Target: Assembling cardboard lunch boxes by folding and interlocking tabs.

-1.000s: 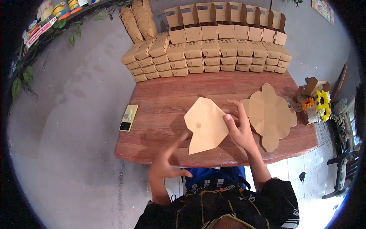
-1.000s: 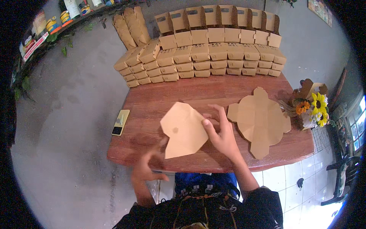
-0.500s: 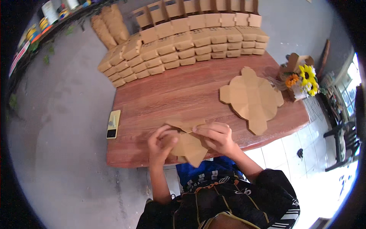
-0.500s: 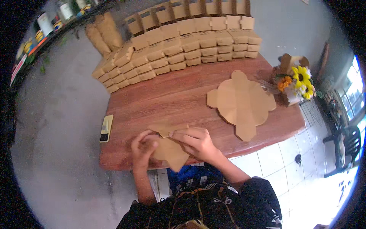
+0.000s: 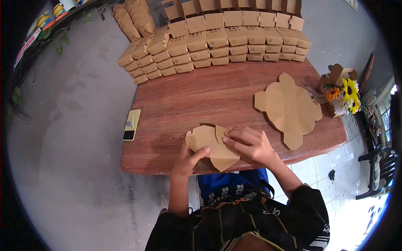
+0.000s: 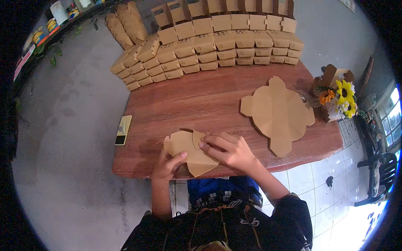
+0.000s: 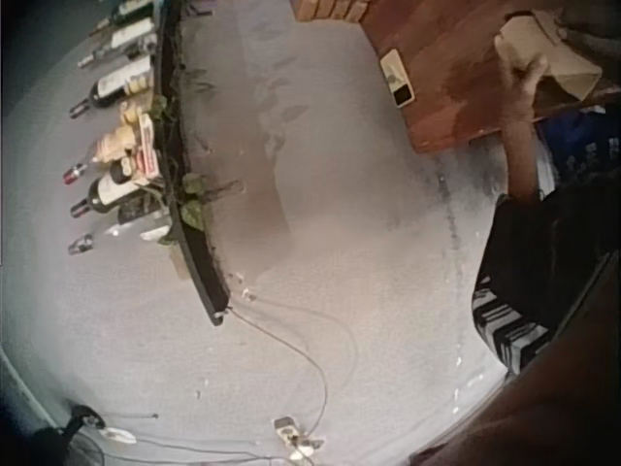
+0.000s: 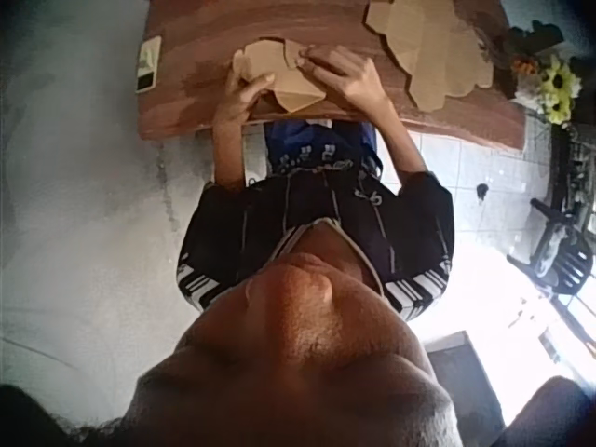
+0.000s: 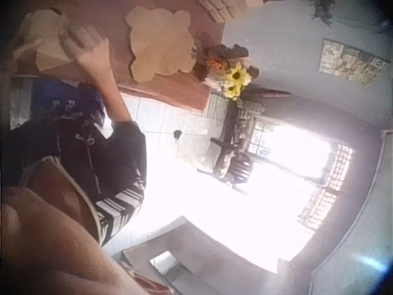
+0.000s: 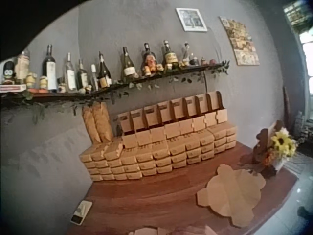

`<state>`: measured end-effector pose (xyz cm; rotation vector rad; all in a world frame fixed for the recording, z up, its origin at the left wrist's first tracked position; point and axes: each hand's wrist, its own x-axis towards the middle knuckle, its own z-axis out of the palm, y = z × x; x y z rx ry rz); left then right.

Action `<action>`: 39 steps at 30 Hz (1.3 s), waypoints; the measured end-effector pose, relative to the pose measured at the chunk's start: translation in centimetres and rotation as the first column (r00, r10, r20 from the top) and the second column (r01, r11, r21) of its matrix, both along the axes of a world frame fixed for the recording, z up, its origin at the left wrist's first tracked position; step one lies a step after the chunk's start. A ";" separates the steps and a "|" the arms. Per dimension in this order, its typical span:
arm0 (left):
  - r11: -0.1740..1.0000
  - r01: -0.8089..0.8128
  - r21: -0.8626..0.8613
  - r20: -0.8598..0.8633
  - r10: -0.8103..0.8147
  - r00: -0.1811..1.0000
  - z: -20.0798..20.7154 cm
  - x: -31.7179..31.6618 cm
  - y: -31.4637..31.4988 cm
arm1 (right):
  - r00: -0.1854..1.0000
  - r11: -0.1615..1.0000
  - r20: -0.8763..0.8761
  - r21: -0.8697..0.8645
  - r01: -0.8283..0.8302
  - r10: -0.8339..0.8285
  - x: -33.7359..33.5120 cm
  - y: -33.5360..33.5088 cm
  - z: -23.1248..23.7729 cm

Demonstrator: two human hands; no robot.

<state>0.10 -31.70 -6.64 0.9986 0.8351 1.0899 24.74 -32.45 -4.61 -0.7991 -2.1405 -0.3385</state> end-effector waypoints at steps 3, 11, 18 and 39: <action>0.999 0.032 -0.002 -0.017 -0.032 0.999 -0.4 -0.2 0.3 | 0.999 0.999 0.028 -0.037 0.030 -0.029 -0.2 0.1 0.1; 0.999 0.025 -0.023 0.030 -0.025 0.999 0.0 -0.3 0.6 | 0.991 0.996 0.120 -0.083 -0.043 0.053 0.1 0.4 0.4; 0.990 -0.011 -0.143 0.009 0.012 1.000 -0.1 -0.1 0.3 | 0.940 0.858 -0.173 -0.386 -0.339 0.294 -0.2 -1.0 0.1; 0.949 -0.101 0.299 -0.156 0.153 0.976 1.6 2.2 -0.8 | 0.483 0.800 -0.832 -0.474 -0.367 -0.272 -4.4 0.2 -2.4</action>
